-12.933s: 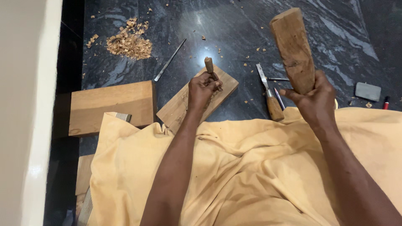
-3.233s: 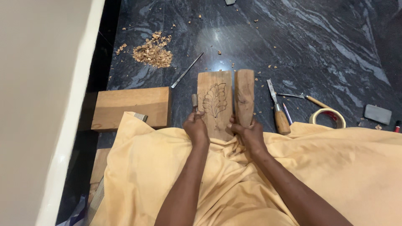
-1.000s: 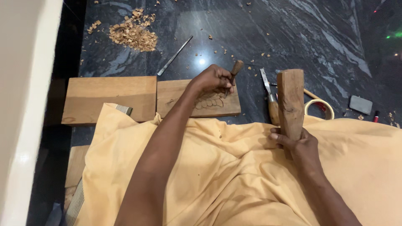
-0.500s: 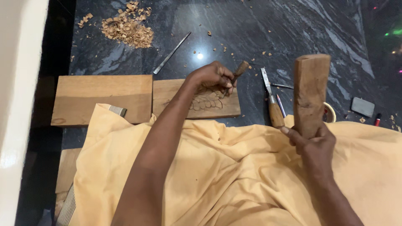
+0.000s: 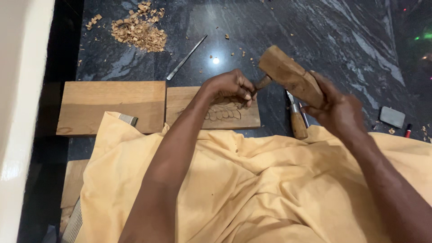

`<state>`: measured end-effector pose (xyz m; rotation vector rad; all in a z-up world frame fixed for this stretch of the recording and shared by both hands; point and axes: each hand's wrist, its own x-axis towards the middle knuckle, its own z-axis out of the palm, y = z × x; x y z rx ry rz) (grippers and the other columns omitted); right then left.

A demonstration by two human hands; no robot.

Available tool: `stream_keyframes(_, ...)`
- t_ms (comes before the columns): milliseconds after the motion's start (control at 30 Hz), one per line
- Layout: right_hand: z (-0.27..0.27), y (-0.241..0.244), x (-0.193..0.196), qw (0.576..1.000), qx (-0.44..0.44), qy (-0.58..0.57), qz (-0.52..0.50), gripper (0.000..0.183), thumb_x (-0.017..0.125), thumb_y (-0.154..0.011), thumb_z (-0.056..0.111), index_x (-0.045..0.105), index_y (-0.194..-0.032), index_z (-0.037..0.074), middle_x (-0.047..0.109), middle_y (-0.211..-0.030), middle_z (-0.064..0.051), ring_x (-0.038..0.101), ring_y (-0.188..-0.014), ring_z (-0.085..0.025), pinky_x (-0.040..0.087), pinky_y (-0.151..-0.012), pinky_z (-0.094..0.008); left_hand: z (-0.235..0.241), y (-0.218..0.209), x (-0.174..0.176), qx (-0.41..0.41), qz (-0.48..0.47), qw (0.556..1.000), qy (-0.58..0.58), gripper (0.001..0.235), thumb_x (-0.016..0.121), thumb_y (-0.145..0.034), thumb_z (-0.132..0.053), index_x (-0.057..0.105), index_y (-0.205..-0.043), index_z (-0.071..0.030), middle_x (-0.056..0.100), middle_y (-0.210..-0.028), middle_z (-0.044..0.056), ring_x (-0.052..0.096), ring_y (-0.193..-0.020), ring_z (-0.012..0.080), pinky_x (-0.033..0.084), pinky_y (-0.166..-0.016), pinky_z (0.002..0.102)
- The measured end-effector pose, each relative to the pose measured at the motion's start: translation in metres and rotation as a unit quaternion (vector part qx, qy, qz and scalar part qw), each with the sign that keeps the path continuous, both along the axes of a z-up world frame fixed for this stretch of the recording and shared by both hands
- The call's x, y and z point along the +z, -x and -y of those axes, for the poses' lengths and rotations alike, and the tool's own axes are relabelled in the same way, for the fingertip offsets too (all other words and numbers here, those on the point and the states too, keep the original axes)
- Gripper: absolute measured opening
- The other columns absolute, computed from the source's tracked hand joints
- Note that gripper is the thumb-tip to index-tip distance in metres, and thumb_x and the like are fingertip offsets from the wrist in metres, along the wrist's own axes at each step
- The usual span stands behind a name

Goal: The person carves a leaf design into a small wooden plank using a chisel and a wooden mallet. They repeatedly strike the chisel to remove wood shavings and refine the pattern.

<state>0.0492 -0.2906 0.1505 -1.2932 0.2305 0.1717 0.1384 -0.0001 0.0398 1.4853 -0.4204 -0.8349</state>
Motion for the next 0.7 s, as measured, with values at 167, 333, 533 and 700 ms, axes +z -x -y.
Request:
stream_keyframes(167,0.002,0.015,-0.017,0.889,-0.054,0.451,0.063,0.059,0.075,-0.092,0.013,0.051,-0.144,-0.002,0.066,-0.123,-0.022,0.069,-0.100,-0.043,0.053,-0.084,-0.052,-0.002,0.004,0.000,0.005,-0.003,1.000,0.014,0.017,0.070,-0.085,0.009,0.076,-0.101,0.011,0.077,-0.083,0.015,0.076,-0.075,0.0181,0.063,-0.069,0.027)
stream_keyframes(333,0.023,0.030,-0.038,0.906,-0.001,0.373,0.198,0.081,0.086,-0.079,0.016,0.052,-0.151,0.000,0.073,-0.111,-0.011,0.075,-0.096,-0.027,0.060,-0.079,-0.038,0.004,0.000,-0.006,-0.044,0.019,0.999,-0.012,0.017,0.070,-0.086,0.007,0.076,-0.102,0.009,0.077,-0.083,0.014,0.074,-0.073,0.0164,0.058,-0.064,0.026)
stream_keyframes(533,0.019,0.058,-0.042,0.785,0.029,0.586,0.197,0.089,0.091,-0.077,0.014,0.050,-0.156,0.005,0.074,-0.101,-0.016,0.069,-0.081,-0.027,0.055,-0.074,-0.038,0.006,0.005,0.004,-0.072,0.084,0.993,-0.036,0.014,0.071,-0.086,0.004,0.077,-0.098,0.008,0.077,-0.078,0.011,0.073,-0.068,0.0156,0.058,-0.060,0.028)
stream_keyframes(700,0.026,0.068,-0.056,0.862,-0.016,0.446,0.241,0.072,0.088,-0.082,0.005,0.053,-0.144,-0.004,0.070,-0.119,-0.013,0.066,-0.095,-0.019,0.054,-0.076,-0.033,0.003,0.029,0.004,0.053,0.130,0.987,-0.072,0.009,0.074,-0.088,-0.001,0.078,-0.091,0.006,0.075,-0.075,0.012,0.068,-0.061,0.0139,0.054,-0.055,0.028)
